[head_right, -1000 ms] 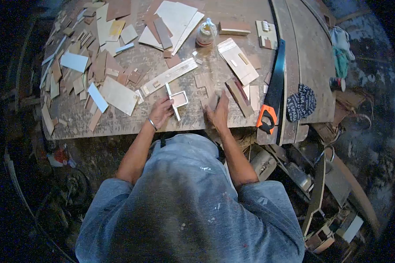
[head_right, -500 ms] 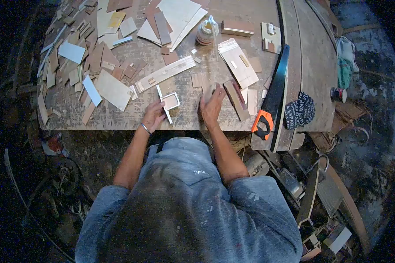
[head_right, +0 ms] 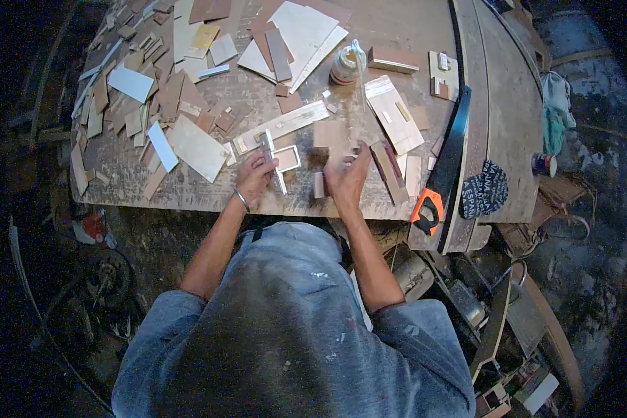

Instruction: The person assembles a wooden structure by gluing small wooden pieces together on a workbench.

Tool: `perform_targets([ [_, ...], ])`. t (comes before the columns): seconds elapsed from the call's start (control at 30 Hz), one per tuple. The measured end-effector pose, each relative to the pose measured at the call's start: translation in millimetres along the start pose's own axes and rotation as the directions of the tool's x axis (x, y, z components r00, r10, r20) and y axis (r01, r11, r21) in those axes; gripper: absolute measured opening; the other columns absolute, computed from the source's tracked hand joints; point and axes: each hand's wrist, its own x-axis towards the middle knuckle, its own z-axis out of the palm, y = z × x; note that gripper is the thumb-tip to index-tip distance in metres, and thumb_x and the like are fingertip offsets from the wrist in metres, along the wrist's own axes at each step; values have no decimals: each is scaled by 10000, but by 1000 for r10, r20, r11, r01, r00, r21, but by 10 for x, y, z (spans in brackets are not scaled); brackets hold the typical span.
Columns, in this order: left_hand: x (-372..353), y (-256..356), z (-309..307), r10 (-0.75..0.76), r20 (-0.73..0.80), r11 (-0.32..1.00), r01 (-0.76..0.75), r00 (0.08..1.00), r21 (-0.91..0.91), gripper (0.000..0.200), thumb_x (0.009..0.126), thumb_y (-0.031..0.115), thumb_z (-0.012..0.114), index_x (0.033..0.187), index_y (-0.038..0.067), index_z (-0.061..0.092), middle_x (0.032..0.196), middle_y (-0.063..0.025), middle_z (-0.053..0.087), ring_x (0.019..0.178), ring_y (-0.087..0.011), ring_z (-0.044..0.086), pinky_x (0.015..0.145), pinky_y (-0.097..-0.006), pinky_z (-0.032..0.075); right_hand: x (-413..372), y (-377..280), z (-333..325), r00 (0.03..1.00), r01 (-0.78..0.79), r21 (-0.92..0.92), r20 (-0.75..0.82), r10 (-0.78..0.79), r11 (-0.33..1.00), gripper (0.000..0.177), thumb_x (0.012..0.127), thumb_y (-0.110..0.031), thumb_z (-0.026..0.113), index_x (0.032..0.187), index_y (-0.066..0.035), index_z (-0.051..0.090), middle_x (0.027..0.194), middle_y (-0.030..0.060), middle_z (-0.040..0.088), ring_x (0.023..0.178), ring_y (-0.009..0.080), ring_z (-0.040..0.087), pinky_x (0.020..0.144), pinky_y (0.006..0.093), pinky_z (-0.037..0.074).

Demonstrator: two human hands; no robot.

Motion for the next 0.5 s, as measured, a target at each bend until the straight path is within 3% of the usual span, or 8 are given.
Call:
perform_targets([
  [0.03, -37, 92, 76, 11, 9, 1000, -11, 1000, 9, 363, 844, 176, 810, 1155, 55, 668, 1019, -24, 692, 802, -110, 634, 708, -212, 477, -34, -133, 13, 996, 92, -24, -20, -92, 995, 833, 749, -107, 775, 1443, 51, 342, 1205, 195, 510, 931, 233, 615, 762, 369, 536],
  [0.13, -110, 334, 291, 11, 96, 995, -1, 995, -102, 387, 846, 155, 805, 1185, 35, 662, 1034, -29, 693, 865, -109, 650, 734, -219, 486, -76, -576, 30, 998, 29, 98, 55, -35, 995, 814, 744, -76, 772, 1427, 45, 345, 1200, 194, 512, 937, 239, 621, 760, 368, 537],
  [0.17, -60, 313, 309, 40, 125, 992, -24, 991, -122, 436, 837, 184, 816, 1211, 30, 654, 1033, -29, 689, 910, -114, 656, 755, -232, 496, -75, -546, 72, 995, 90, 31, 36, -91, 995, 808, 750, -44, 772, 1423, 29, 331, 1204, 192, 504, 937, 234, 630, 765, 349, 543],
  [0.27, -53, 419, 384, 3, 133, 997, 7, 991, -80, 468, 825, 221, 829, 1213, 29, 650, 1026, -22, 684, 922, -117, 654, 763, -240, 500, -33, -742, 58, 997, -57, 152, 55, 49, 987, 832, 753, -9, 769, 1441, 12, 302, 1269, 211, 484, 961, 246, 619, 771, 340, 562],
  [0.4, 22, 505, 343, -7, 140, 1000, 9, 990, -12, 443, 819, 232, 834, 1181, 53, 653, 1026, -11, 676, 850, -98, 630, 739, -255, 493, 53, -818, -166, 960, -278, 594, 198, 198, 755, 832, 784, 54, 759, 1435, -80, 258, 1258, 174, 505, 971, 215, 648, 776, 296, 565],
  [0.5, -44, 692, 293, -12, 286, 981, 66, 958, -180, 382, 869, 235, 784, 1183, 63, 650, 1077, -5, 672, 927, -99, 617, 789, -305, 498, 162, -734, -347, 926, -371, 746, 341, 161, 553, 790, 804, 86, 756, 1406, -109, 283, 1230, 145, 541, 973, 224, 685, 775, 304, 580],
])
